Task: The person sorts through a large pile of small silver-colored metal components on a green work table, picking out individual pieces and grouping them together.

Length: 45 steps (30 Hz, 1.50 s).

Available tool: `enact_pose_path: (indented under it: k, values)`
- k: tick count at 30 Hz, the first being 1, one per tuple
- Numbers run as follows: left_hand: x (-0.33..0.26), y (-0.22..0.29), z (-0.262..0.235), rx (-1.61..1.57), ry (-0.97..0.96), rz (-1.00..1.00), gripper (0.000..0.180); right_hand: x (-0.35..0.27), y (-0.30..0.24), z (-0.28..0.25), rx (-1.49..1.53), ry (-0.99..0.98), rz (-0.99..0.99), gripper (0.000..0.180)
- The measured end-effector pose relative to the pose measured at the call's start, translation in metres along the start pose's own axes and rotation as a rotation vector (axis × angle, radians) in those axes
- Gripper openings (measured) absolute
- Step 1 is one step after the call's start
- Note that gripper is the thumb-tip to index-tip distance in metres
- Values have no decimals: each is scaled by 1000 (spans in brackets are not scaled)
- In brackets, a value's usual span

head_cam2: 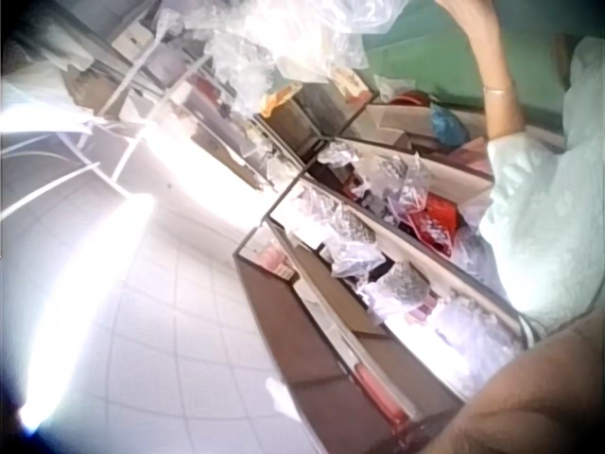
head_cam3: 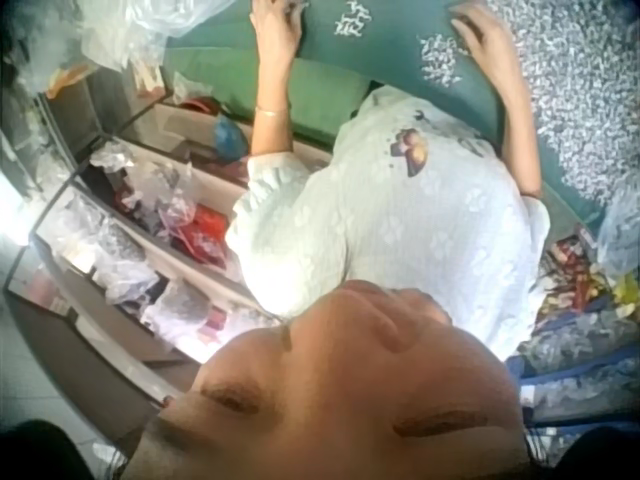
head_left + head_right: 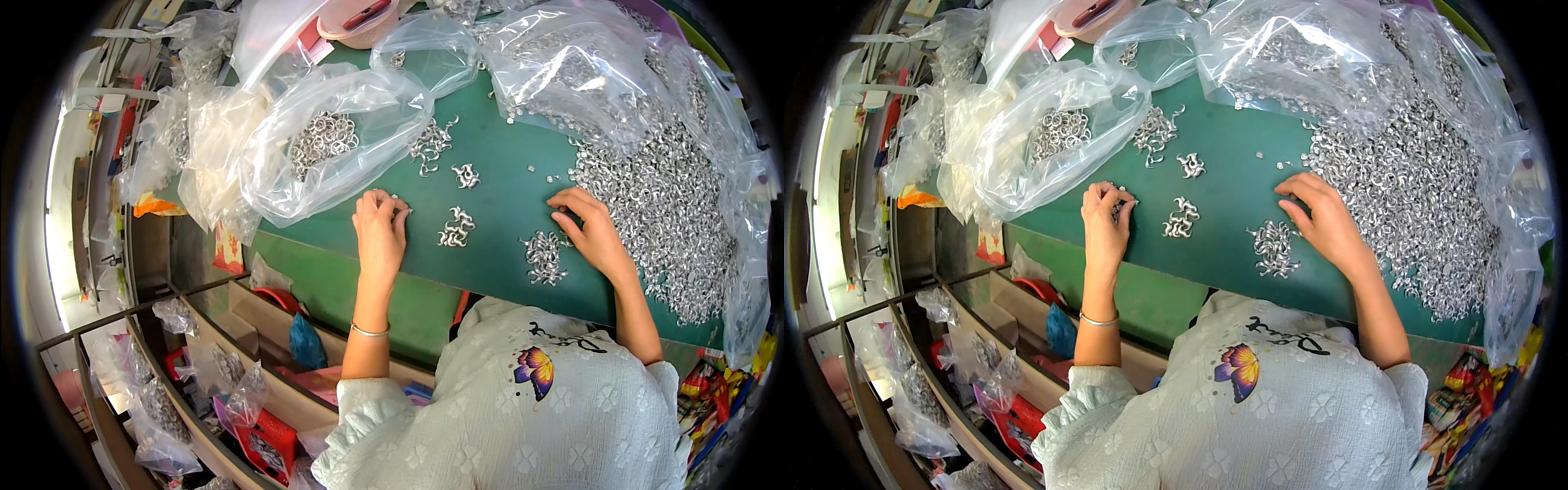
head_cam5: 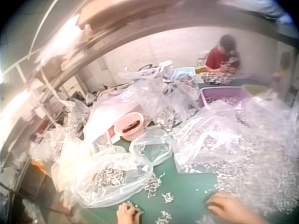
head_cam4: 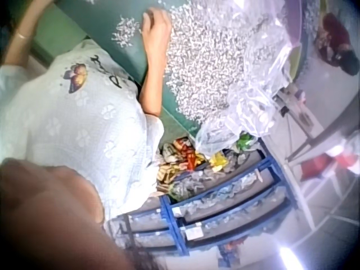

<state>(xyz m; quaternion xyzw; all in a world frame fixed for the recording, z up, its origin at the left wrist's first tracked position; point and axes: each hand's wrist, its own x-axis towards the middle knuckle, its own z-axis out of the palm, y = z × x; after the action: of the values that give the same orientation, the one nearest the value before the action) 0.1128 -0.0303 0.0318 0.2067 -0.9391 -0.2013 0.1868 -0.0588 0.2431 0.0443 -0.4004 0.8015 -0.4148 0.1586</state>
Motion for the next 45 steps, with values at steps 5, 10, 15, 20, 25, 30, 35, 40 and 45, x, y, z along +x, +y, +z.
enact_pose_path:
  k: [5, 10, 15, 20, 25, 30, 35, 40, 45]
  values:
    - [22, -4, 18, -91, -18, 25, 12, 1, -2, 0, -21, -16, -41, 17]
    - [20, 14, -14, -4, -210, 82, 18, -2, -1, -6, -12, 26, -2, 16]
    - [13, -1, -5, 10, -215, 69, 15, -3, -9, -8, -16, 26, -48, 16]
    - [41, -7, 17, -120, -78, 188, 13, 0, -15, -8, -7, 11, -51, 15]
    - [48, 8, 24, -161, -26, 63, 17, -3, -12, -7, -4, 5, -31, 14]
    - [6, 38, 9, -241, -21, 3, 25, 17, -17, 2, 18, -41, -74, 23]
    - [-42, 49, 27, -434, 209, -194, 35, 71, -21, 65, 63, -109, -272, 39]
    - [-93, 61, 41, -583, 566, -351, 47, 60, -23, 94, -173, -274, -407, 41]
    - [-91, 75, 63, -486, 662, -342, 47, 35, -42, 90, -73, -372, -387, 42]
